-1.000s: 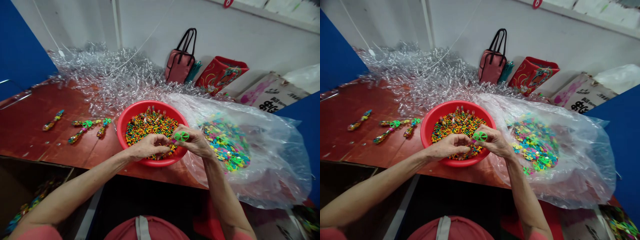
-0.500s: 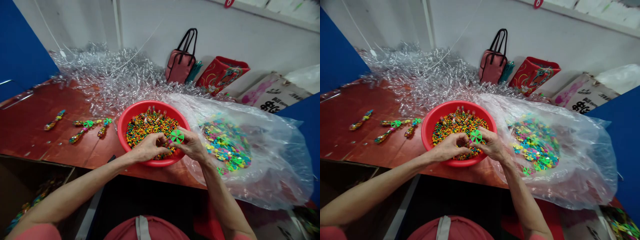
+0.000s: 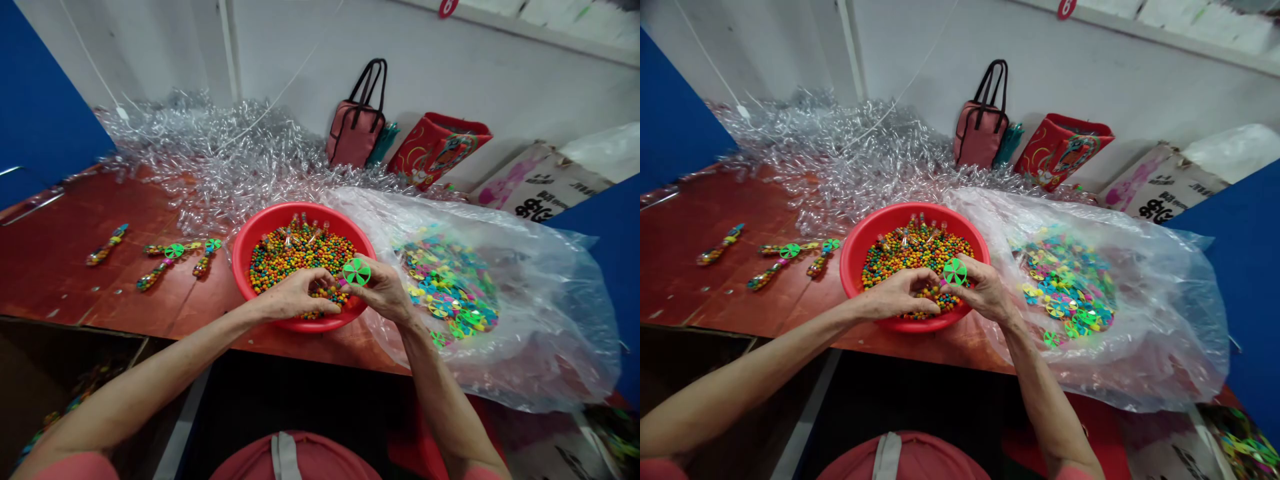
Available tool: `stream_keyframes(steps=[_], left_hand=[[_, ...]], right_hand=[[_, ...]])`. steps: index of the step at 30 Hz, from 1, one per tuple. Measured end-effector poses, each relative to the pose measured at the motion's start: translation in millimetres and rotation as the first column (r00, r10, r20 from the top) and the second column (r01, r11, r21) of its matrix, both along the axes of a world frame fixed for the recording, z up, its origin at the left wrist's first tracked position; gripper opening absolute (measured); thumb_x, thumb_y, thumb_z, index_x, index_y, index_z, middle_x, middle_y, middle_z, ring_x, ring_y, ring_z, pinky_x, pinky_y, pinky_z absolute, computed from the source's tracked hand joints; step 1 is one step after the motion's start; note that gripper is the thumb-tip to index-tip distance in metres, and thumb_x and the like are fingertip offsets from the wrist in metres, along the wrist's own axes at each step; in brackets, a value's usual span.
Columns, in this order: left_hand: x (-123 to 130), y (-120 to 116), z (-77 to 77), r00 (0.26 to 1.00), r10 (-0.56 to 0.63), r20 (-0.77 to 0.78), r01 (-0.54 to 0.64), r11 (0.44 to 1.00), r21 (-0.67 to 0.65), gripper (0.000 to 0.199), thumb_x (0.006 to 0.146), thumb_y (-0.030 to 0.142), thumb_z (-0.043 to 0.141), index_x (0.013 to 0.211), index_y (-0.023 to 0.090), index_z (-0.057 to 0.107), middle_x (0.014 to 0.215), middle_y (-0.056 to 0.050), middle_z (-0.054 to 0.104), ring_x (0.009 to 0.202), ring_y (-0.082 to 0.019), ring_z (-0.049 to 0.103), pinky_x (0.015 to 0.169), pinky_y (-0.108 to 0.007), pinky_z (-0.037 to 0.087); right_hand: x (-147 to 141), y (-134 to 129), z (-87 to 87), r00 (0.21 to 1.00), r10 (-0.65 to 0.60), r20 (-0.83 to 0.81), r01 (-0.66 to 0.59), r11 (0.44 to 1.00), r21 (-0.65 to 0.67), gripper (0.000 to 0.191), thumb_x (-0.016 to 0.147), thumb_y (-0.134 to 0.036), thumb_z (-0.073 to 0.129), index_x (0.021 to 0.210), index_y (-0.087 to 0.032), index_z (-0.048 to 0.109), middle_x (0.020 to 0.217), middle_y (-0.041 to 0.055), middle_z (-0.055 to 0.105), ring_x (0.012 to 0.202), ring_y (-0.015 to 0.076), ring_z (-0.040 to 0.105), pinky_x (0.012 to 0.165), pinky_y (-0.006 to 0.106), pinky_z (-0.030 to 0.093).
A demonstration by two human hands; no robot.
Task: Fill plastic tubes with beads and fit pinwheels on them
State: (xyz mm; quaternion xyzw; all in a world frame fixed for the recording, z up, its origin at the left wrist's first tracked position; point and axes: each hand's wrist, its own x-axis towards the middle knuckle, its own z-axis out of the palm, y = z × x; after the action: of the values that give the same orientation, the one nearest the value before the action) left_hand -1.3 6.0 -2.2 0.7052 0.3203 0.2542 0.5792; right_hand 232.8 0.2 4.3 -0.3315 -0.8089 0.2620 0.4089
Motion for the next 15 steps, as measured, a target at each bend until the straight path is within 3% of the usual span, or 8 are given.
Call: stream_keyframes(steps=[2, 4, 6, 8, 9, 11, 13, 15], left_hand=[[-4, 2, 1.8, 0.987, -0.162, 0.007, 0.162, 0.984, -0.077, 0.031, 0.093, 0.042, 0.065, 0.11, 0.018, 0.073, 0.1, -0.005, 0.073, 0.083, -0.017, 0.064, 0.078, -0.03, 0.05], [-5, 2, 1.2, 0.987, -0.159, -0.021, 0.157, 0.984, -0.085, 0.034, 0.097, 0.044, 0.059, 0.109, 0.017, 0.074, 0.095, -0.005, 0.074, 0.079, -0.017, 0.064, 0.074, -0.029, 0.05], [-3, -1, -0.7, 0.997, 0.012, -0.074, -0.01, 1.0, 0.025, 0.029, 0.091, 0.042, 0.066, 0.101, 0.016, 0.075, 0.093, -0.006, 0.075, 0.081, -0.019, 0.065, 0.074, -0.029, 0.05], [0, -4, 0.4, 0.973, 0.205, -0.104, -0.183, 0.964, 0.19, 0.024, 0.085, 0.038, 0.073, 0.096, 0.018, 0.074, 0.095, -0.006, 0.075, 0.087, -0.021, 0.066, 0.077, -0.031, 0.051], [0, -5, 3.4, 0.964, 0.243, -0.106, -0.212, 0.946, 0.244, 0.023, 0.084, 0.038, 0.074, 0.097, 0.018, 0.074, 0.096, -0.006, 0.075, 0.09, -0.022, 0.067, 0.078, -0.031, 0.052], [-1, -8, 14.7, 0.98, 0.168, -0.11, -0.139, 0.963, 0.233, 0.025, 0.086, 0.04, 0.073, 0.101, 0.02, 0.075, 0.099, -0.006, 0.076, 0.095, -0.024, 0.069, 0.083, -0.032, 0.054], [-5, -12, 30.0, 0.992, -0.022, -0.124, 0.036, 0.993, 0.111, 0.028, 0.093, 0.044, 0.065, 0.103, 0.022, 0.077, 0.098, -0.005, 0.077, 0.096, -0.024, 0.07, 0.084, -0.032, 0.055], [-9, -19, 42.9, 0.975, -0.178, -0.136, 0.177, 0.984, -0.02, 0.033, 0.099, 0.046, 0.057, 0.099, 0.022, 0.079, 0.093, -0.005, 0.078, 0.088, -0.022, 0.071, 0.08, -0.031, 0.056]], right_hand=[[0, -3, -0.6, 1.0, -0.001, -0.001, 0.001, 1.0, -0.006, 0.028, 0.093, -0.045, 0.077, 0.084, -0.02, 0.071, 0.079, 0.0013, 0.062, 0.073, 0.0162, 0.057, 0.068, 0.029, 0.045], [-2, -6, -2.7, 1.0, -0.012, 0.004, 0.012, 1.0, -0.008, 0.03, 0.094, -0.047, 0.076, 0.082, -0.02, 0.07, 0.076, 0.0006, 0.06, 0.072, 0.0159, 0.055, 0.067, 0.029, 0.044], [-8, -9, -6.6, 0.998, -0.051, -0.024, 0.051, 0.999, -0.001, 0.034, 0.094, -0.049, 0.076, 0.079, -0.02, 0.068, 0.074, -0.0003, 0.057, 0.07, 0.015, 0.053, 0.065, 0.029, 0.043], [-14, -11, -10.4, 0.989, -0.112, -0.096, 0.113, 0.994, 0.003, 0.037, 0.094, -0.051, 0.075, 0.078, -0.019, 0.066, 0.074, -0.0008, 0.056, 0.068, 0.0143, 0.052, 0.063, 0.028, 0.042], [-16, -12, -11.4, 0.982, -0.136, -0.128, 0.137, 0.991, 0.004, 0.038, 0.094, -0.052, 0.075, 0.078, -0.02, 0.065, 0.075, -0.0007, 0.056, 0.068, 0.0144, 0.052, 0.063, 0.028, 0.042], [-18, -16, -10.7, 0.976, -0.139, -0.166, 0.144, 0.989, 0.024, 0.038, 0.095, -0.054, 0.073, 0.08, -0.02, 0.066, 0.076, 0.0001, 0.058, 0.071, 0.0153, 0.054, 0.066, 0.029, 0.045], [-16, -23, -7.2, 0.98, -0.089, -0.181, 0.104, 0.992, 0.072, 0.037, 0.096, -0.054, 0.072, 0.081, -0.02, 0.068, 0.076, 0.0005, 0.06, 0.072, 0.0158, 0.054, 0.068, 0.03, 0.046], [-12, -33, -3.9, 0.982, -0.025, -0.188, 0.049, 0.991, 0.124, 0.034, 0.095, -0.052, 0.073, 0.084, -0.02, 0.069, 0.075, 0.0004, 0.061, 0.071, 0.0154, 0.054, 0.067, 0.029, 0.046]])
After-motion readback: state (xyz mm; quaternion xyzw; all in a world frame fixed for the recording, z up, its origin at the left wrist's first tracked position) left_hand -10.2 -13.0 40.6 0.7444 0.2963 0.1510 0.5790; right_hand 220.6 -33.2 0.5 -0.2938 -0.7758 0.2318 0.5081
